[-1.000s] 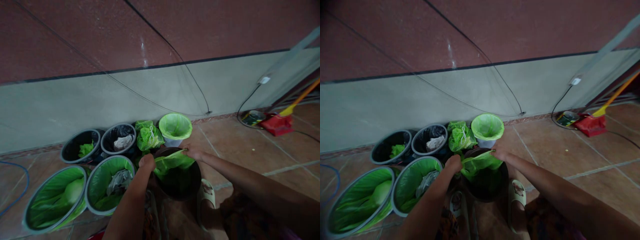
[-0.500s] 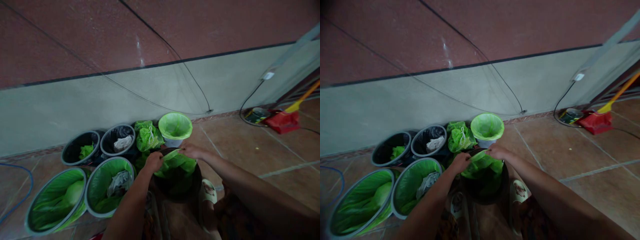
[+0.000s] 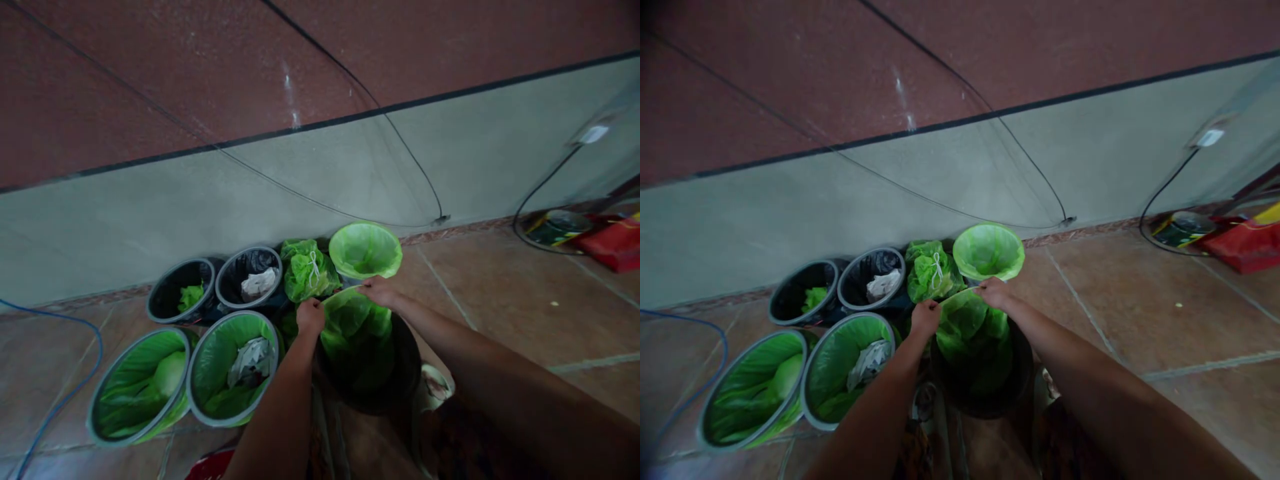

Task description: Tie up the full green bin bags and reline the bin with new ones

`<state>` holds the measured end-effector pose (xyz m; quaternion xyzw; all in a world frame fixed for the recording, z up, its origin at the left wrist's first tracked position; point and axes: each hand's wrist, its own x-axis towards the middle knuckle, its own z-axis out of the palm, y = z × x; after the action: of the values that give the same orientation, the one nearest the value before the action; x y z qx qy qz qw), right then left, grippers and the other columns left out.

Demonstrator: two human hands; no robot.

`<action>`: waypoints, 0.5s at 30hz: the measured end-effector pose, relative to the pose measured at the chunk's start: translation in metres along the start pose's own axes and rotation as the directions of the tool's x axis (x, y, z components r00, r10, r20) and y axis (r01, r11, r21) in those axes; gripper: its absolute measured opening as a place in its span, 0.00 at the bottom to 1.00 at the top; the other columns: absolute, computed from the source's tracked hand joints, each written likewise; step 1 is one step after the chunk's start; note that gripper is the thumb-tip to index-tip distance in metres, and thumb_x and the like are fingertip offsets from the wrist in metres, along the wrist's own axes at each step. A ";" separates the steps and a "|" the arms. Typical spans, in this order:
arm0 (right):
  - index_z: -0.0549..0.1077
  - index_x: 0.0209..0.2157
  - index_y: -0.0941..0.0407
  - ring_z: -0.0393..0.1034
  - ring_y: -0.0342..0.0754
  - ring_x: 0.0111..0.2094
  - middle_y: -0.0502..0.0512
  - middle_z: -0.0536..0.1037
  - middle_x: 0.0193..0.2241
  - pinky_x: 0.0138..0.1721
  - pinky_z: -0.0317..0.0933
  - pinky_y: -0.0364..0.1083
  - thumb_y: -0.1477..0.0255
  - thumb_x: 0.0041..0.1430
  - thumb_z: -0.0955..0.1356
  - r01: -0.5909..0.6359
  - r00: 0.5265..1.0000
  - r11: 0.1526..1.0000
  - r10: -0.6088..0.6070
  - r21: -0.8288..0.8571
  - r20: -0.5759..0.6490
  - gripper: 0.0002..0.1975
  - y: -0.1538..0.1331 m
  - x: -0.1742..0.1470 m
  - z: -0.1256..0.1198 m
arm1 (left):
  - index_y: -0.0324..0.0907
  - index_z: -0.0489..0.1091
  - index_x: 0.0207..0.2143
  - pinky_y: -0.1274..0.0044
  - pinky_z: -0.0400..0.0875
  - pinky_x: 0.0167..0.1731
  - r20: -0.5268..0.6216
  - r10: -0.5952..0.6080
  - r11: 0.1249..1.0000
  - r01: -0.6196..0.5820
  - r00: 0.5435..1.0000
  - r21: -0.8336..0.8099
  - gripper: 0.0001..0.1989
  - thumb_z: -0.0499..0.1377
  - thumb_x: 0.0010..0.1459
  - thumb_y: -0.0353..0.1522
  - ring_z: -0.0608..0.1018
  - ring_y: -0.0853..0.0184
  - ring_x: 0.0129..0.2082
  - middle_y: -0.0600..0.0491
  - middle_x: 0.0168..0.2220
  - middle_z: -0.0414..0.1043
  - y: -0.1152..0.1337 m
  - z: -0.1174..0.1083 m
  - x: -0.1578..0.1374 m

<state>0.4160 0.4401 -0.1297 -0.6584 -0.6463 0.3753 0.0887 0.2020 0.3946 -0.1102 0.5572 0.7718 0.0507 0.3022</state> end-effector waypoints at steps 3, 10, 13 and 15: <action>0.77 0.28 0.61 0.61 0.40 0.25 0.49 0.69 0.20 0.27 0.50 0.41 0.66 0.63 0.65 -0.047 0.998 0.999 0.046 -0.022 -0.037 0.15 -0.002 0.009 0.006 | 0.41 0.79 0.46 0.77 0.73 0.46 -0.012 -0.028 0.999 0.027 1.000 -0.047 0.15 0.54 0.64 0.32 0.81 0.63 0.48 0.47 0.47 0.81 -0.003 0.006 0.009; 0.77 0.25 0.61 0.62 0.41 0.25 0.50 0.71 0.20 0.27 0.51 0.41 0.71 0.58 0.68 -0.081 0.993 0.997 0.080 -0.007 -0.086 0.11 0.006 0.015 0.009 | 0.43 0.77 0.51 0.78 0.74 0.46 0.048 -0.077 0.995 0.080 0.996 -0.067 0.18 0.53 0.66 0.35 0.82 0.66 0.47 0.49 0.49 0.81 -0.013 0.017 0.028; 0.75 0.22 0.61 0.62 0.41 0.24 0.50 0.70 0.18 0.26 0.52 0.41 0.72 0.55 0.69 -0.127 0.987 0.991 0.131 0.050 -0.094 0.10 0.016 0.018 0.012 | 0.43 0.77 0.52 0.80 0.75 0.43 0.084 -0.058 0.998 0.061 0.995 -0.029 0.18 0.51 0.67 0.35 0.82 0.67 0.45 0.50 0.48 0.81 -0.017 0.019 0.033; 0.74 0.20 0.60 0.62 0.41 0.22 0.51 0.70 0.17 0.24 0.52 0.41 0.71 0.51 0.72 -0.145 0.983 0.975 0.161 0.167 -0.085 0.09 0.019 0.019 0.014 | 0.45 0.77 0.51 0.79 0.75 0.42 0.113 -0.024 1.000 0.022 0.993 0.019 0.18 0.52 0.66 0.34 0.82 0.67 0.45 0.51 0.48 0.81 -0.019 0.019 0.036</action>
<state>0.4204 0.4495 -0.1578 -0.7145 -0.5565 0.3990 0.1436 0.1893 0.4146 -0.1479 0.5528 0.7603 0.0085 0.3410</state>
